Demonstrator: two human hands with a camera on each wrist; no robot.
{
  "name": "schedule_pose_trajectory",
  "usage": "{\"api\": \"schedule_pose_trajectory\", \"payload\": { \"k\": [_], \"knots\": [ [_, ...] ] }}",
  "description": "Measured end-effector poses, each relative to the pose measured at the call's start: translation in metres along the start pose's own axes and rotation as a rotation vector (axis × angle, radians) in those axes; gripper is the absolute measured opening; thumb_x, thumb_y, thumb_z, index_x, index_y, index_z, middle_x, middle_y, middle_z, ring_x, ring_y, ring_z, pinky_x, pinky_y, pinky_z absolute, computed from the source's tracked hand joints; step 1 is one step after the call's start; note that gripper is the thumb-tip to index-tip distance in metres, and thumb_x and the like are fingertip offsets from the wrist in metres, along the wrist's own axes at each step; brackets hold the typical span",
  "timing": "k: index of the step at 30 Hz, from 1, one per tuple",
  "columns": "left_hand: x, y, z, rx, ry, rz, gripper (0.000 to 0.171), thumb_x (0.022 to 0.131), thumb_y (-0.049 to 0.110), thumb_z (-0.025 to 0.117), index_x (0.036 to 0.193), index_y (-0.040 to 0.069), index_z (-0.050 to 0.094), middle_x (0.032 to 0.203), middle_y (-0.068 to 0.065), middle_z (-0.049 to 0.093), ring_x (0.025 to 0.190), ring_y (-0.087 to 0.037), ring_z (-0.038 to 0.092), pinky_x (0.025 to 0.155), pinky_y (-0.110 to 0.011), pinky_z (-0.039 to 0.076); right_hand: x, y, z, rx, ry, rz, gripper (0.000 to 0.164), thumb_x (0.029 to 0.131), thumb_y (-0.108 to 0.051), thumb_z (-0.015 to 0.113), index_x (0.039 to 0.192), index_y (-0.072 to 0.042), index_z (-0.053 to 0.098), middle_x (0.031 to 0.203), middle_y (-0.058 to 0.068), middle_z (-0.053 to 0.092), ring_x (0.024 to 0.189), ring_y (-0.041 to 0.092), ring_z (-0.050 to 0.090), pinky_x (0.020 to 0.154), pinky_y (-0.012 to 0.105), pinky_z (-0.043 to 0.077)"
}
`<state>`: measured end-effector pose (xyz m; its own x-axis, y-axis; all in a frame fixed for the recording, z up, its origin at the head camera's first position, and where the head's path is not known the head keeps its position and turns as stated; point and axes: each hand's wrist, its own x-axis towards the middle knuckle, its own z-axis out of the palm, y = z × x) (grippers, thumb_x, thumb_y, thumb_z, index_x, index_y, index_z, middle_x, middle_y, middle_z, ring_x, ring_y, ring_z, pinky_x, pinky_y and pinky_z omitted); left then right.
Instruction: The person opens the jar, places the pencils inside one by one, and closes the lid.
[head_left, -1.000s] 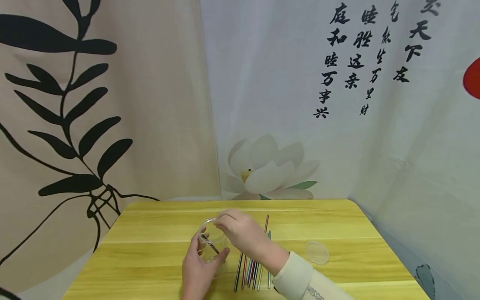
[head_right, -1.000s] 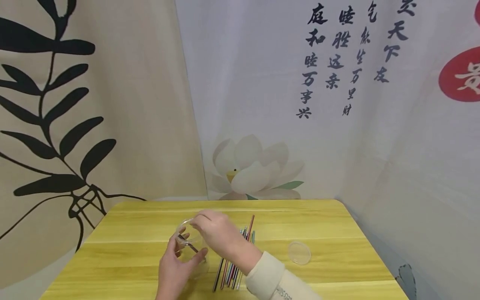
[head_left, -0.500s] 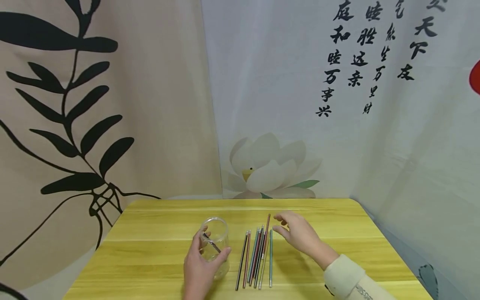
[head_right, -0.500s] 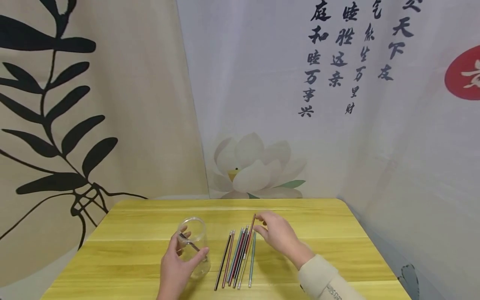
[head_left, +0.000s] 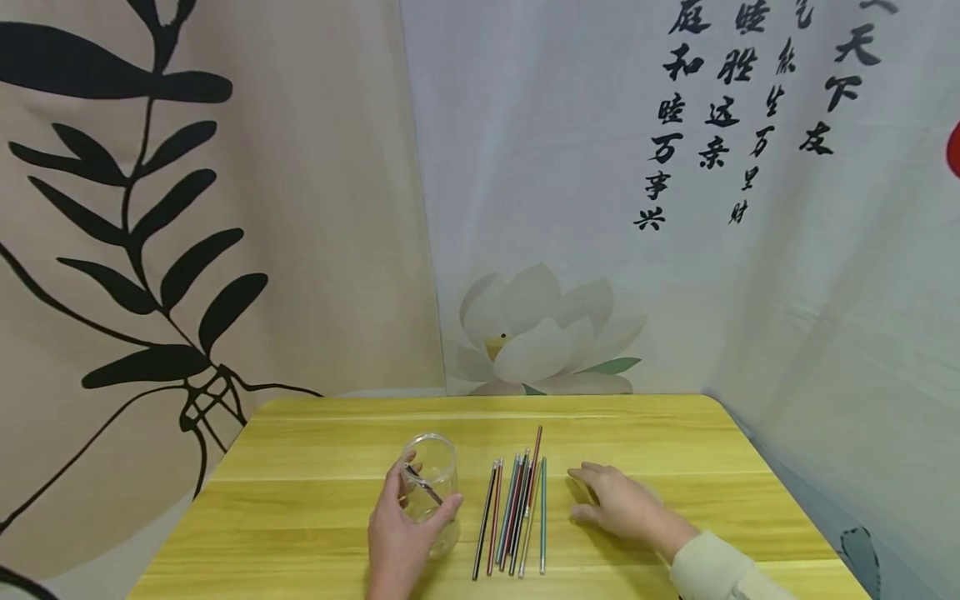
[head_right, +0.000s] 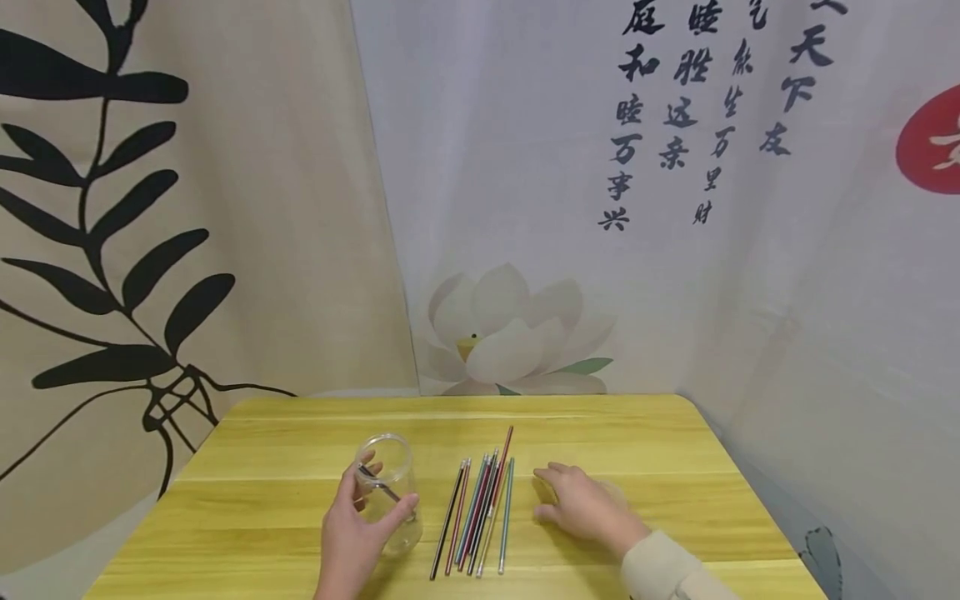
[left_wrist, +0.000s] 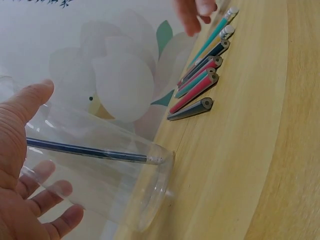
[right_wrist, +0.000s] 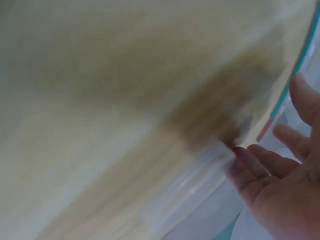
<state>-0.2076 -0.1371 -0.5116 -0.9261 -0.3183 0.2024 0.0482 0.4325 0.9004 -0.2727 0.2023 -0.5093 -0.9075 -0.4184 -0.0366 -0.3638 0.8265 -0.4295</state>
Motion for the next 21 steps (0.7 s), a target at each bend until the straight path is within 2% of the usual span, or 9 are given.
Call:
{"api": "schedule_pose_trajectory", "payload": {
  "k": [6,13,17,21],
  "knots": [
    [0.000,0.000,0.000,-0.004,0.005,0.004,0.098,0.076,0.052,0.096,0.157,0.024,0.049,0.145,-0.006,0.069,0.127,-0.030,0.067,0.109,-0.057,0.055,-0.004,0.004,0.010,-0.067,-0.008,-0.046,0.066,0.097,-0.040,0.079,0.149,-0.004,0.060,0.152,0.030,0.057,0.139,0.053,0.055,0.112,0.072,0.047],
    [-0.001,0.002,0.000,-0.007,-0.005,-0.002,0.097,0.076,0.052,0.095,0.157,0.025,0.048,0.146,-0.008,0.068,0.128,-0.032,0.066,0.109,-0.057,0.055,-0.008,0.007,0.007,-0.075,-0.015,-0.067,0.064,0.096,-0.038,0.080,0.146,-0.003,0.062,0.149,0.027,0.061,0.137,0.049,0.058,0.112,0.068,0.049],
    [0.000,0.002,0.000,-0.004,0.001,0.000,0.099,0.075,0.051,0.096,0.157,0.023,0.048,0.146,-0.007,0.068,0.127,-0.031,0.066,0.109,-0.057,0.056,-0.009,0.003,0.007,-0.108,-0.026,-0.089,0.069,0.097,-0.042,0.079,0.151,-0.005,0.058,0.150,0.026,0.061,0.137,0.049,0.058,0.113,0.067,0.049],
    [0.000,0.001,0.000,0.000,0.006,-0.003,0.100,0.074,0.052,0.096,0.157,0.024,0.048,0.146,-0.008,0.068,0.127,-0.032,0.066,0.109,-0.057,0.056,-0.006,-0.005,0.008,-0.100,-0.050,-0.093,0.075,0.097,-0.047,0.077,0.156,-0.009,0.053,0.153,0.027,0.058,0.140,0.052,0.055,0.113,0.070,0.047]
  ]
}}
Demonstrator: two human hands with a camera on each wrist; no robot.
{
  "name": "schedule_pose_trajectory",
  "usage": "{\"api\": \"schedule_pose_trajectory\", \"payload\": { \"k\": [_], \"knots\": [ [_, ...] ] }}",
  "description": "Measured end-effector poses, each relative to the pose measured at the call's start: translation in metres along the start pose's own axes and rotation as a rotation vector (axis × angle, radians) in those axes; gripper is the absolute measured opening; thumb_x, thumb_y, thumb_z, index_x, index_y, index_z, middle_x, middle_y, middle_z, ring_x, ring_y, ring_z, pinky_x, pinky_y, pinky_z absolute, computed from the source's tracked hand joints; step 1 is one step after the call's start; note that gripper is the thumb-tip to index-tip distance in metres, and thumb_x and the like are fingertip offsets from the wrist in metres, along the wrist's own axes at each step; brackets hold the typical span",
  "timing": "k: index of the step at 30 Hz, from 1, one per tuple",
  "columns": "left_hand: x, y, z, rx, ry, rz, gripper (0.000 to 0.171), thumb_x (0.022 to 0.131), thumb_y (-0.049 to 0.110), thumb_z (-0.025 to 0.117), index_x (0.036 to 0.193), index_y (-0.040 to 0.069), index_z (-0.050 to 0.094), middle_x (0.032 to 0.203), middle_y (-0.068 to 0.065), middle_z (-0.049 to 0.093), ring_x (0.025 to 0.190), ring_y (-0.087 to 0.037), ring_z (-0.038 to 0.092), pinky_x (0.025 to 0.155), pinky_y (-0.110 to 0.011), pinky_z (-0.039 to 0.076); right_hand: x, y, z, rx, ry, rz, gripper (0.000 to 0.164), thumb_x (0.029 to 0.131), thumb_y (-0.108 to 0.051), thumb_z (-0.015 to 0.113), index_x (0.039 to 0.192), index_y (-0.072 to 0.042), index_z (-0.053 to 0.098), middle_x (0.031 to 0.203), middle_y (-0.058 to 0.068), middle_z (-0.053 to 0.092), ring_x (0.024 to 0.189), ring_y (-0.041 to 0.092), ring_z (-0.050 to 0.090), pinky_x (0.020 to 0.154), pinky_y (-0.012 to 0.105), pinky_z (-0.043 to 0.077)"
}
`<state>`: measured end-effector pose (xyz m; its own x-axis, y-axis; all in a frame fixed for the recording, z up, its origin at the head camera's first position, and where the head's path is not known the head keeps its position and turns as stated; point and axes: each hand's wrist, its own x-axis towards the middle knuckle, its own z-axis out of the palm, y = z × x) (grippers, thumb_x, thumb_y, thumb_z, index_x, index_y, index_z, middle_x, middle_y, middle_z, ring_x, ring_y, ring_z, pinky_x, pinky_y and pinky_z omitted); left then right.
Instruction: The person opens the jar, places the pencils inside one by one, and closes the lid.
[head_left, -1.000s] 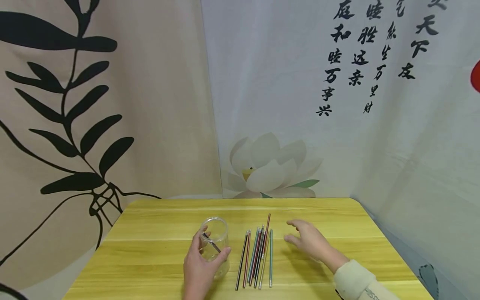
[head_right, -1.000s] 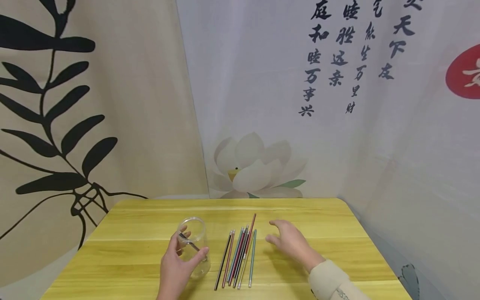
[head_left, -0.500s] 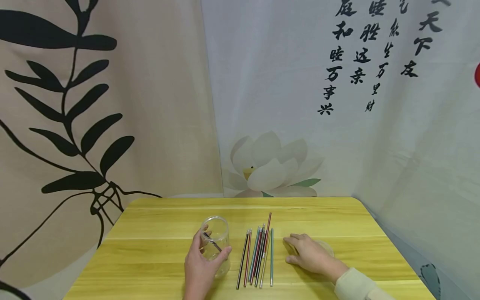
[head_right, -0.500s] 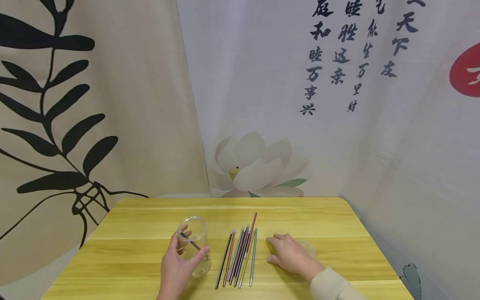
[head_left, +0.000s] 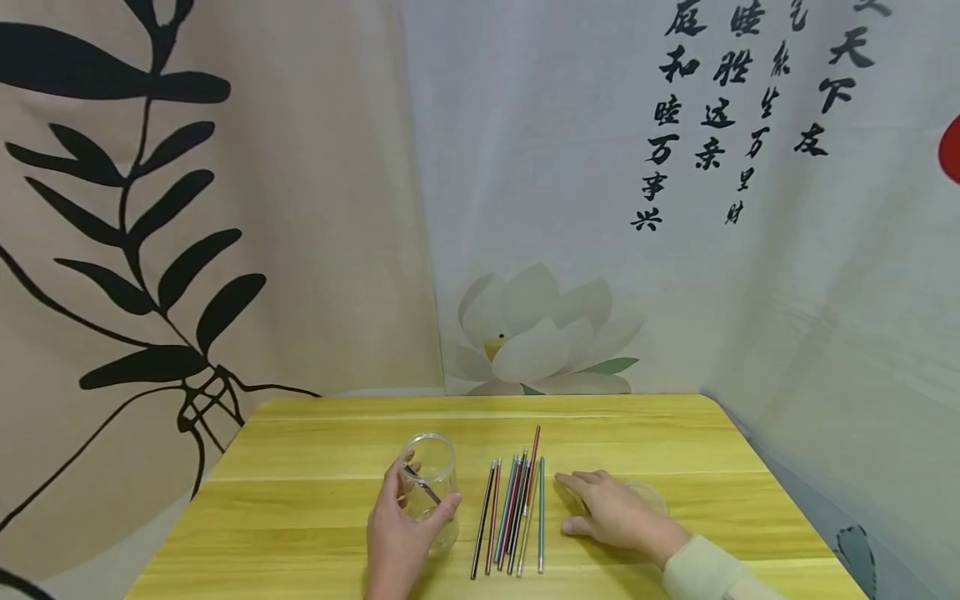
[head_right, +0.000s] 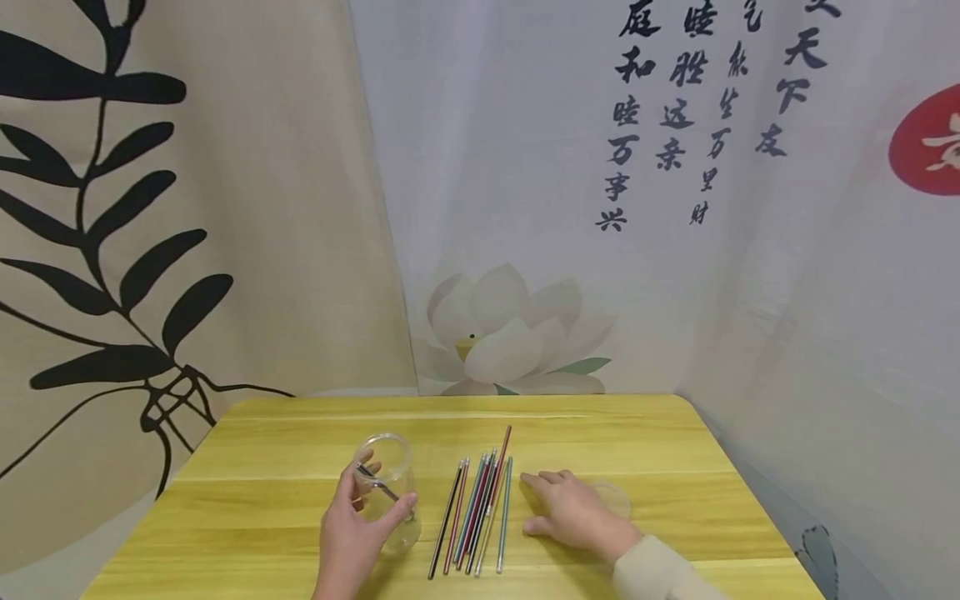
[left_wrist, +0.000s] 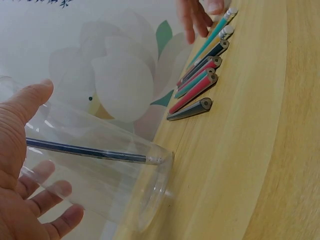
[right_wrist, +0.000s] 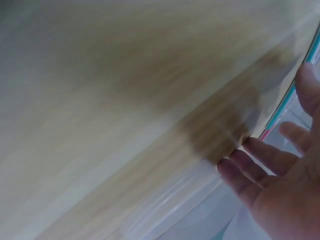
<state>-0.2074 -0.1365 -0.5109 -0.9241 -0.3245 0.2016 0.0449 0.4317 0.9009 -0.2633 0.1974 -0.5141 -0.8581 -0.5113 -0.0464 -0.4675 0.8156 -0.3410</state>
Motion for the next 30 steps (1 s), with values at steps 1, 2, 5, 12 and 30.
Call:
{"api": "schedule_pose_trajectory", "payload": {
  "k": [1,2,5,12,30],
  "knots": [
    [0.000,0.000,0.000,0.001,-0.001,-0.004,0.100,0.074,0.052,0.096,0.157,0.024,0.048,0.146,-0.007,0.068,0.127,-0.032,0.066,0.109,-0.057,0.056,0.001,-0.002,0.001,-0.001,-0.003,-0.001,0.076,0.096,-0.048,0.077,0.157,-0.010,0.052,0.154,0.027,0.057,0.140,0.052,0.054,0.113,0.071,0.047],
    [0.000,0.000,0.000,0.003,-0.004,-0.008,0.100,0.074,0.054,0.096,0.157,0.025,0.048,0.146,-0.007,0.068,0.128,-0.033,0.066,0.109,-0.057,0.056,0.003,-0.004,0.002,-0.005,-0.006,0.000,0.076,0.097,-0.049,0.076,0.157,-0.010,0.052,0.154,0.026,0.057,0.140,0.052,0.054,0.114,0.071,0.047],
    [-0.001,-0.001,0.000,0.004,-0.011,-0.017,0.102,0.074,0.055,0.096,0.158,0.025,0.047,0.147,-0.006,0.067,0.129,-0.033,0.066,0.110,-0.056,0.055,0.005,-0.008,0.006,-0.027,-0.009,-0.004,0.075,0.097,-0.050,0.076,0.157,-0.013,0.052,0.154,0.026,0.057,0.140,0.051,0.054,0.113,0.068,0.048],
    [0.000,-0.001,0.001,0.009,-0.012,-0.005,0.101,0.074,0.054,0.096,0.158,0.026,0.047,0.148,-0.005,0.067,0.130,-0.031,0.066,0.110,-0.056,0.056,0.008,-0.009,0.010,-0.071,0.000,-0.036,0.067,0.098,-0.049,0.074,0.152,-0.012,0.059,0.154,0.028,0.057,0.138,0.048,0.056,0.111,0.064,0.052],
    [-0.001,0.002,-0.002,0.001,-0.014,0.009,0.098,0.077,0.055,0.094,0.157,0.025,0.048,0.145,-0.010,0.068,0.127,-0.031,0.066,0.108,-0.057,0.057,0.014,-0.012,0.013,-0.111,0.036,-0.006,0.079,0.095,-0.051,0.077,0.157,-0.009,0.052,0.150,0.023,0.061,0.136,0.047,0.058,0.115,0.063,0.049]
  ]
}}
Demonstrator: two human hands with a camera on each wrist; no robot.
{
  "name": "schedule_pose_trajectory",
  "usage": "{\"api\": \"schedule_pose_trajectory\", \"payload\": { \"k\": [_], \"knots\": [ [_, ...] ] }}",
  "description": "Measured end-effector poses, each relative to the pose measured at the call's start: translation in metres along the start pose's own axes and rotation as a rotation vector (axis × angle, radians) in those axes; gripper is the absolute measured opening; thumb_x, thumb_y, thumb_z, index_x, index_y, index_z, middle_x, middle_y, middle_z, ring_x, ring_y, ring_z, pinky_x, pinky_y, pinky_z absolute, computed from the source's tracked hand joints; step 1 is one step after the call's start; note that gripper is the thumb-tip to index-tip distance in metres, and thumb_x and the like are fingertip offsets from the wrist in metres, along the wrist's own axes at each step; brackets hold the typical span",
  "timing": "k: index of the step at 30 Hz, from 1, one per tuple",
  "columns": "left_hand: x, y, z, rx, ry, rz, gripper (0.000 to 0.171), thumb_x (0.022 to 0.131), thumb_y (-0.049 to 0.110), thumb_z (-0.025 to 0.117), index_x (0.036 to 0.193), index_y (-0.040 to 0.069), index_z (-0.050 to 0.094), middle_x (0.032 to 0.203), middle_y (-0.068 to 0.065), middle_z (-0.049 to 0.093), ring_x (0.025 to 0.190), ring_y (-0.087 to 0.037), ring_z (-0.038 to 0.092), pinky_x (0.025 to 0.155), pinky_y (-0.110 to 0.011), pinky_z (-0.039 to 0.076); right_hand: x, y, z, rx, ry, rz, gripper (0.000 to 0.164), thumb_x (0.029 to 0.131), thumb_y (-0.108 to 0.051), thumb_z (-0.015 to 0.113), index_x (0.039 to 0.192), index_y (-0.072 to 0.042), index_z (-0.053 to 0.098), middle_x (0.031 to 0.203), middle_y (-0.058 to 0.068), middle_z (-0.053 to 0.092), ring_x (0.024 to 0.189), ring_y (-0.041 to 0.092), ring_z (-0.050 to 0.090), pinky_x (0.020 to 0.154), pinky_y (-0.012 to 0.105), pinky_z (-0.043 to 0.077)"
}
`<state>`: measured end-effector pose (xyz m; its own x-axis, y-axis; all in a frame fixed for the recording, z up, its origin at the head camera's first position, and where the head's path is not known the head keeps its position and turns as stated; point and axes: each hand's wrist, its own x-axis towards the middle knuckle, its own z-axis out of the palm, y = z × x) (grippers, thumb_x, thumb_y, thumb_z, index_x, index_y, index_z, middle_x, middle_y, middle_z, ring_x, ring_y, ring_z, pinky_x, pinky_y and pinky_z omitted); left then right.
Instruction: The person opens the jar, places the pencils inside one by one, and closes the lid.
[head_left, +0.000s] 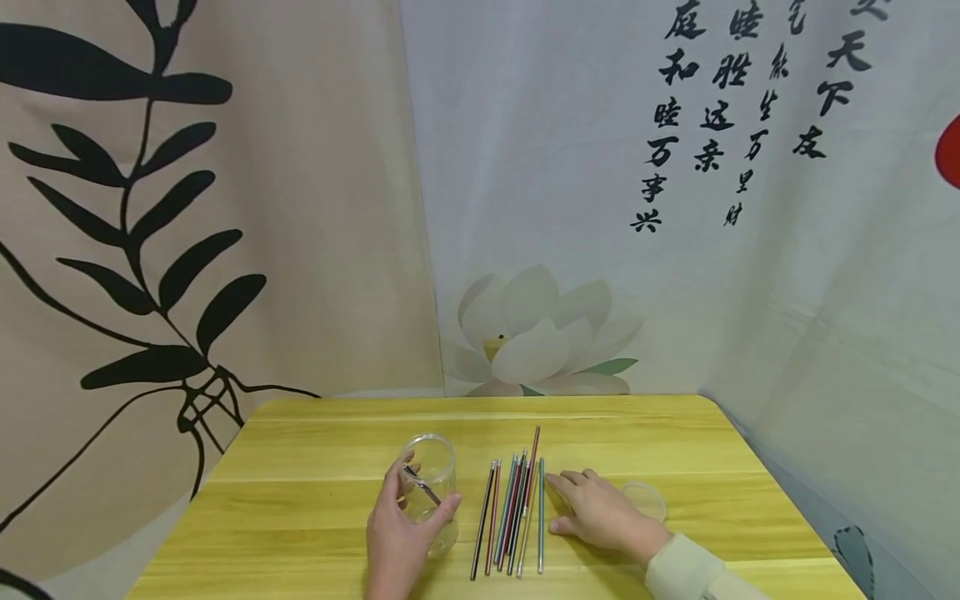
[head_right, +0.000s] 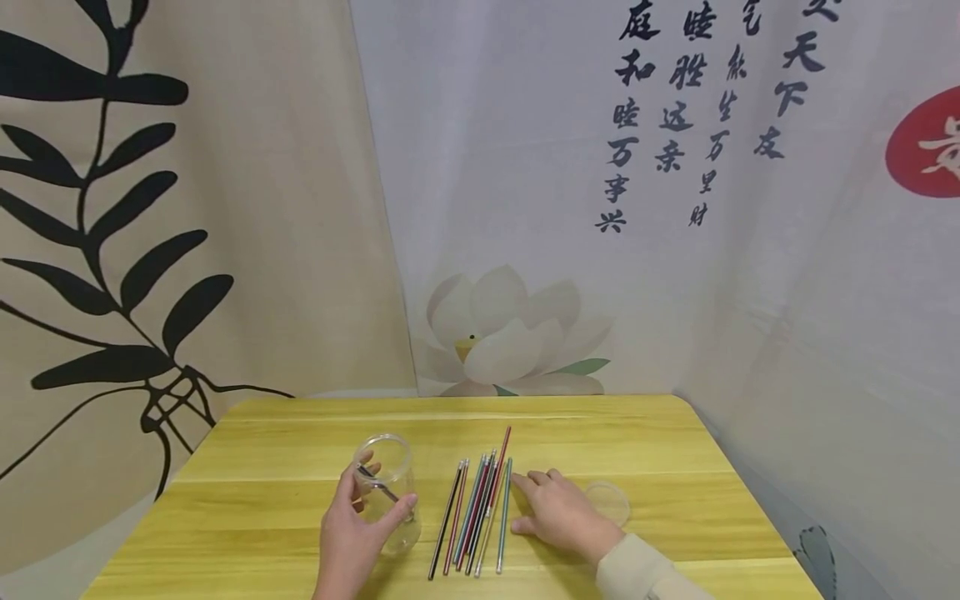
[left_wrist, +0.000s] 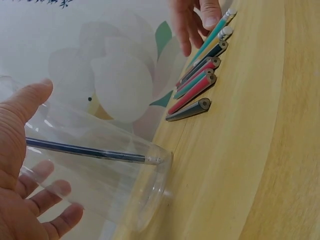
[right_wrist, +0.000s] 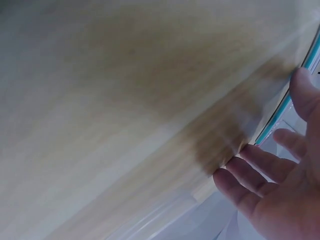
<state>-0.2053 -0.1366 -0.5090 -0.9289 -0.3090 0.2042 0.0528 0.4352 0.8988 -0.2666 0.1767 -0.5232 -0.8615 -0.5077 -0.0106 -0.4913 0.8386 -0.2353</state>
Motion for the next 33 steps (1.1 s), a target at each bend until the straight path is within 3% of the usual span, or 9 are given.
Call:
{"api": "schedule_pose_trajectory", "payload": {
  "k": [12,24,33],
  "knots": [
    [0.001,-0.003,0.000,0.006,0.000,-0.002,0.099,0.076,0.054,0.095,0.158,0.023,0.048,0.146,-0.008,0.068,0.128,-0.032,0.066,0.108,-0.056,0.056,0.008,-0.005,0.004,0.005,0.006,0.020,0.082,0.095,-0.052,0.076,0.159,-0.009,0.048,0.151,0.024,0.061,0.137,0.050,0.057,0.118,0.065,0.046],
    [0.000,-0.004,0.000,-0.008,-0.009,-0.005,0.100,0.075,0.055,0.095,0.158,0.026,0.047,0.147,-0.007,0.067,0.129,-0.032,0.065,0.109,-0.057,0.056,0.018,-0.014,0.005,-0.067,-0.034,0.123,0.071,0.106,-0.058,0.056,0.161,-0.014,0.048,0.156,0.023,0.054,0.142,0.051,0.051,0.115,0.067,0.048],
    [0.000,0.000,-0.001,-0.017,-0.017,-0.009,0.098,0.076,0.055,0.094,0.158,0.025,0.047,0.148,-0.008,0.067,0.131,-0.032,0.064,0.109,-0.058,0.056,0.022,-0.009,0.003,-0.062,-0.035,0.134,0.068,0.107,-0.057,0.053,0.158,-0.013,0.052,0.155,0.019,0.057,0.141,0.047,0.053,0.114,0.065,0.050]
  ]
}}
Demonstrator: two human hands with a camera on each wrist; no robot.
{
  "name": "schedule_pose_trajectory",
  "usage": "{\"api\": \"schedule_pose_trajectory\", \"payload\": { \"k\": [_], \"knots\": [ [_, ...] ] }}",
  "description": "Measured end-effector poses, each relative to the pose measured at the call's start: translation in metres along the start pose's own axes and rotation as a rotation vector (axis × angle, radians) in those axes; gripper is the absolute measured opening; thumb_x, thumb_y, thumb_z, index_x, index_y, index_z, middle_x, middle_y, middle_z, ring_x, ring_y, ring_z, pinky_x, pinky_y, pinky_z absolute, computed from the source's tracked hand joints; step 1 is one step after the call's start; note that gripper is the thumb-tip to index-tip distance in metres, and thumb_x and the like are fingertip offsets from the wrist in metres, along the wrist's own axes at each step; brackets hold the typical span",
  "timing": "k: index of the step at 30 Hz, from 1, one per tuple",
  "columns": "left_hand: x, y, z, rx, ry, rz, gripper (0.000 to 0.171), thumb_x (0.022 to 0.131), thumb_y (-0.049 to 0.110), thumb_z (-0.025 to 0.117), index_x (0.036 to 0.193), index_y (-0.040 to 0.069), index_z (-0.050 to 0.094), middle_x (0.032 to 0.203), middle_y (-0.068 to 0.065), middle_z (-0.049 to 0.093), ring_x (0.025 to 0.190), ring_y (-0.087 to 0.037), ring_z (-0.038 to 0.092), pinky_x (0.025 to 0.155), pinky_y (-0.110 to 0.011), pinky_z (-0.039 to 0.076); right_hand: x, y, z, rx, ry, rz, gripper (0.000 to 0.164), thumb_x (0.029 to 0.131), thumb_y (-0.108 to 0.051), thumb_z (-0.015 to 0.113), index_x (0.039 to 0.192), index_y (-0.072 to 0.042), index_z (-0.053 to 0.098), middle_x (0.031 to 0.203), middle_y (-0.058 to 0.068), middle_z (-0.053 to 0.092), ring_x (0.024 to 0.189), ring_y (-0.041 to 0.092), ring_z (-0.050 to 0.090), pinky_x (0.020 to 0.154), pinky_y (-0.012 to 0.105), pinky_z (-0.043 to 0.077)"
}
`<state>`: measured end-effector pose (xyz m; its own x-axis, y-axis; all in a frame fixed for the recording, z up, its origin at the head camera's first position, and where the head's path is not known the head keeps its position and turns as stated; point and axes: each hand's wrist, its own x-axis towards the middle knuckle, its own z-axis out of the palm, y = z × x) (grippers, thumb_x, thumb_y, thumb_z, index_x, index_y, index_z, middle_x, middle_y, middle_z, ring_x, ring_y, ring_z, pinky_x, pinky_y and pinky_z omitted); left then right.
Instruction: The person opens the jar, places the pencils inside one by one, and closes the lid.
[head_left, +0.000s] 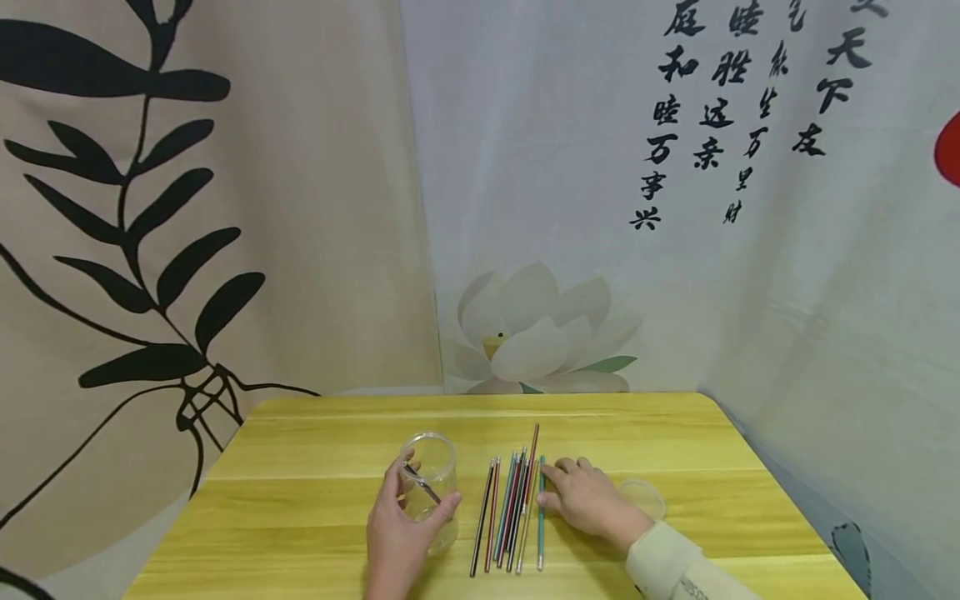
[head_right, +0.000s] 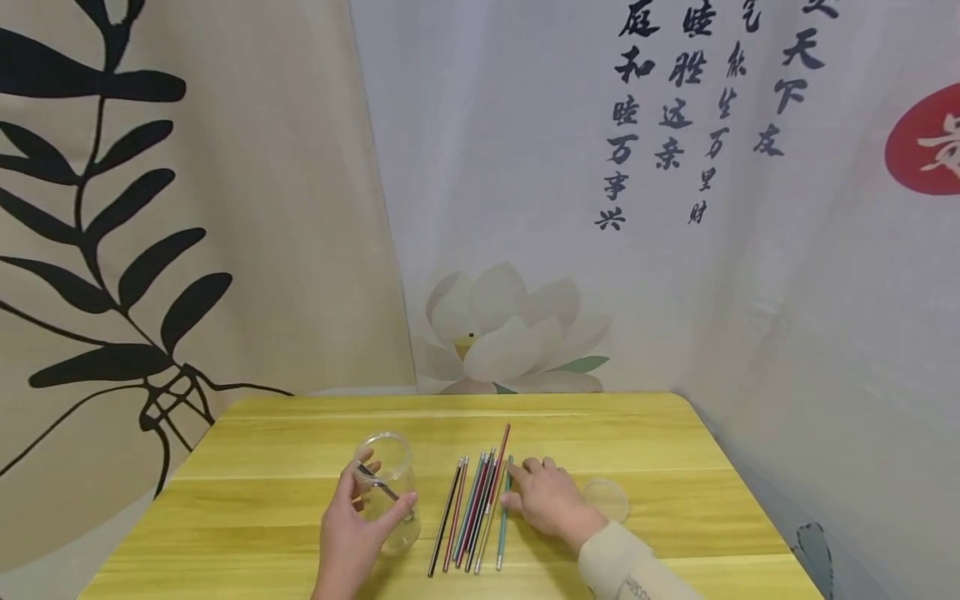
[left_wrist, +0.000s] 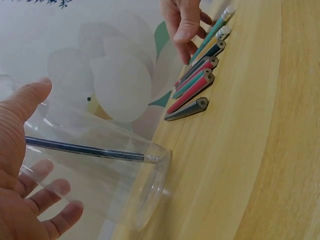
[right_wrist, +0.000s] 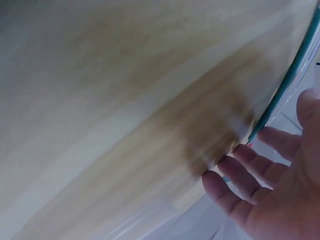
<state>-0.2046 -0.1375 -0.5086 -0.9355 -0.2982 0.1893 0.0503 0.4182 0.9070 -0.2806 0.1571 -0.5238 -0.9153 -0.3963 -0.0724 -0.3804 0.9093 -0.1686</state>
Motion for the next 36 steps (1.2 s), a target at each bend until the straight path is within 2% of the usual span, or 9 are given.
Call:
{"api": "schedule_pose_trajectory", "payload": {
  "k": [3,7,12,20,25,30,36],
  "knots": [
    [0.000,-0.001,0.001,0.005,0.002,-0.003,0.099,0.076,0.054,0.095,0.158,0.025,0.047,0.148,-0.008,0.067,0.130,-0.032,0.064,0.109,-0.058,0.056,-0.001,0.001,-0.001,0.004,0.009,-0.006,0.070,0.106,-0.058,0.056,0.159,-0.012,0.050,0.154,0.020,0.058,0.141,0.047,0.054,0.114,0.064,0.050],
    [0.001,-0.003,0.001,0.009,0.008,-0.004,0.101,0.074,0.054,0.096,0.158,0.026,0.047,0.148,-0.006,0.066,0.130,-0.030,0.064,0.109,-0.057,0.056,0.001,0.000,-0.001,0.007,0.023,-0.026,0.072,0.105,-0.058,0.058,0.163,-0.018,0.045,0.151,0.023,0.058,0.136,0.048,0.057,0.111,0.063,0.053],
    [0.000,-0.005,0.001,0.009,0.004,-0.016,0.103,0.074,0.055,0.096,0.159,0.026,0.046,0.149,-0.007,0.066,0.130,-0.031,0.064,0.110,-0.057,0.056,0.007,-0.005,0.000,-0.012,0.012,-0.012,0.062,0.106,-0.057,0.056,0.159,-0.024,0.052,0.145,0.023,0.061,0.128,0.043,0.061,0.105,0.060,0.056],
    [0.001,-0.004,0.000,0.009,0.005,-0.015,0.102,0.074,0.051,0.097,0.159,0.026,0.046,0.149,-0.005,0.066,0.129,-0.031,0.064,0.110,-0.056,0.055,0.006,-0.001,-0.002,-0.028,0.044,-0.015,0.057,0.107,-0.053,0.056,0.148,-0.015,0.063,0.143,0.020,0.065,0.131,0.043,0.061,0.107,0.059,0.057],
    [0.001,-0.002,0.001,0.009,0.004,0.004,0.100,0.075,0.051,0.096,0.158,0.026,0.047,0.148,-0.006,0.067,0.128,-0.031,0.065,0.109,-0.056,0.056,-0.003,0.004,-0.008,-0.002,0.058,-0.046,0.051,0.108,-0.044,0.060,0.139,-0.006,0.068,0.140,0.020,0.068,0.131,0.044,0.063,0.112,0.061,0.053],
    [-0.001,0.000,0.002,0.011,0.004,0.009,0.099,0.076,0.052,0.095,0.158,0.024,0.047,0.147,-0.006,0.068,0.127,-0.031,0.065,0.107,-0.057,0.056,-0.014,0.011,-0.008,-0.039,0.134,-0.131,0.033,0.105,-0.027,0.068,0.126,-0.002,0.074,0.124,0.017,0.076,0.116,0.039,0.071,0.104,0.059,0.058],
    [0.000,-0.001,0.001,0.008,0.006,0.000,0.101,0.075,0.052,0.096,0.158,0.024,0.047,0.148,-0.007,0.066,0.129,-0.033,0.064,0.109,-0.057,0.056,-0.017,0.018,-0.005,-0.056,0.223,-0.168,0.013,0.100,-0.020,0.074,0.108,-0.010,0.079,0.104,0.006,0.079,0.091,0.025,0.072,0.085,0.049,0.064]
  ]
}}
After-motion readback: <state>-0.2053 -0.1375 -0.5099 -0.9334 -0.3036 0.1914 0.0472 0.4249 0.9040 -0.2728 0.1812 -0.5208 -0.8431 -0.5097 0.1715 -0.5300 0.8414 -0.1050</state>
